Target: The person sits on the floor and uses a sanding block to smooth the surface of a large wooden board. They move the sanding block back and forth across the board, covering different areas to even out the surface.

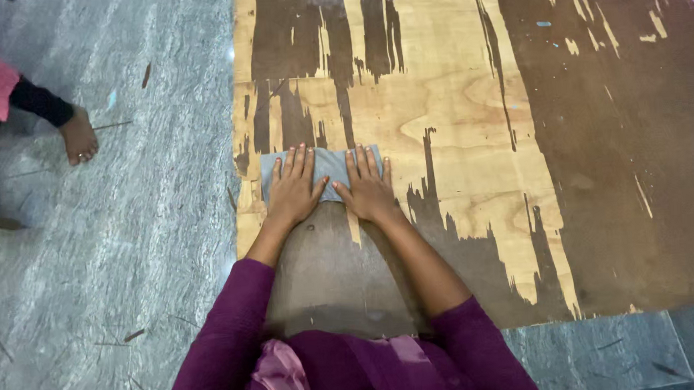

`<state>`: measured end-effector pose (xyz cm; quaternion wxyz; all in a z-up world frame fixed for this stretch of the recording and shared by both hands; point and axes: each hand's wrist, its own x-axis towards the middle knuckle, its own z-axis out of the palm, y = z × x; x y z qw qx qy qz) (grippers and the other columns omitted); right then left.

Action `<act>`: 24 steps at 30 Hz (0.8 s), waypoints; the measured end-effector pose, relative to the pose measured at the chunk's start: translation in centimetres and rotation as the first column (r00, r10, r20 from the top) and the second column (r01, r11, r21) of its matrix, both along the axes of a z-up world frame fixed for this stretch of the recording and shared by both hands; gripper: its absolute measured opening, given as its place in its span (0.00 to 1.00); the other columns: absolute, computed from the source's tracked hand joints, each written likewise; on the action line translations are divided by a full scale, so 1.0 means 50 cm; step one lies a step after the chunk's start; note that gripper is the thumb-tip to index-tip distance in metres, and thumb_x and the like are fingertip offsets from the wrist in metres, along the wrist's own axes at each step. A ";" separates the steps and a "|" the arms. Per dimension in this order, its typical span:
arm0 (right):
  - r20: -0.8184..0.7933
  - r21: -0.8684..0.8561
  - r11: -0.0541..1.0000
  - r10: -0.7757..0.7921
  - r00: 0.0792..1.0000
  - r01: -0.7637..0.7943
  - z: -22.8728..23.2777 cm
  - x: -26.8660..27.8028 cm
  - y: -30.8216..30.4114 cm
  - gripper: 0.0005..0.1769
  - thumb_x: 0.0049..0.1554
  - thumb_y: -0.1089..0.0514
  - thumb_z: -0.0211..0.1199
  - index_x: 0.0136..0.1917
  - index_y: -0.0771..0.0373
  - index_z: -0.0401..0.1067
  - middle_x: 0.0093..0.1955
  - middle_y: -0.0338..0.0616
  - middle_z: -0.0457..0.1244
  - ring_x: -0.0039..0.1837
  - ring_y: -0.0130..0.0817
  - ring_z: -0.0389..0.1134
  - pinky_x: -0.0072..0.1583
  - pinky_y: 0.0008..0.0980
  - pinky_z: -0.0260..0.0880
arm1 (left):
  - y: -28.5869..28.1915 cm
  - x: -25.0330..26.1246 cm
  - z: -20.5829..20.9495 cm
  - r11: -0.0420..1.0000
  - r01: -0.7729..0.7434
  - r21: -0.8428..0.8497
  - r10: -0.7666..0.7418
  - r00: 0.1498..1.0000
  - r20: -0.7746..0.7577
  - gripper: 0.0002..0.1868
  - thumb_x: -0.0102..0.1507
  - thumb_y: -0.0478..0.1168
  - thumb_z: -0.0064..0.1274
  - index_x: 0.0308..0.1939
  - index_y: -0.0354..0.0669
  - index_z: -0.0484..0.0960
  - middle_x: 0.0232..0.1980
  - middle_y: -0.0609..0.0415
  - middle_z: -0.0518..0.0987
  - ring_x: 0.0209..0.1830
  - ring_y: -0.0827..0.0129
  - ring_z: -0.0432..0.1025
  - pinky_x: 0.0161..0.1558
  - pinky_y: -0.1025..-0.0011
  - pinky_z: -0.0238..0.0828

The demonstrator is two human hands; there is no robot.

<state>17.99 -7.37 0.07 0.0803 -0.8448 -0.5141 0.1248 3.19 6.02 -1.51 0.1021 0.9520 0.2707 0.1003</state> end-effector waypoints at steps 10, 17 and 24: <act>0.037 0.026 0.987 0.159 0.987 -0.160 0.039 -0.142 -0.232 0.46 0.64 0.32 0.42 0.82 0.64 0.42 0.87 0.56 0.33 0.86 0.51 0.30 0.77 0.65 0.22 | -0.265 -0.197 0.036 0.996 -0.006 0.093 0.005 1.000 0.011 0.42 0.68 0.62 0.39 0.77 0.36 0.57 0.80 0.41 0.57 0.81 0.51 0.48 0.75 0.47 0.39; 0.098 -0.003 0.981 0.191 0.977 -0.192 0.030 -0.211 -0.306 0.49 0.64 0.32 0.43 0.81 0.73 0.42 0.85 0.62 0.35 0.86 0.54 0.32 0.80 0.56 0.30 | -0.323 -0.259 0.065 0.999 0.047 0.015 -0.047 0.999 0.019 0.41 0.68 0.61 0.41 0.77 0.37 0.58 0.80 0.42 0.57 0.81 0.52 0.49 0.75 0.48 0.41; -0.006 0.053 0.978 0.201 0.980 -0.200 -0.021 -0.117 -0.098 0.48 0.65 0.33 0.41 0.82 0.72 0.39 0.85 0.65 0.32 0.85 0.56 0.27 0.79 0.52 0.27 | -0.087 -0.152 0.023 0.987 0.159 0.006 -0.159 0.987 -0.001 0.41 0.70 0.62 0.38 0.78 0.38 0.57 0.82 0.45 0.54 0.82 0.54 0.46 0.76 0.49 0.39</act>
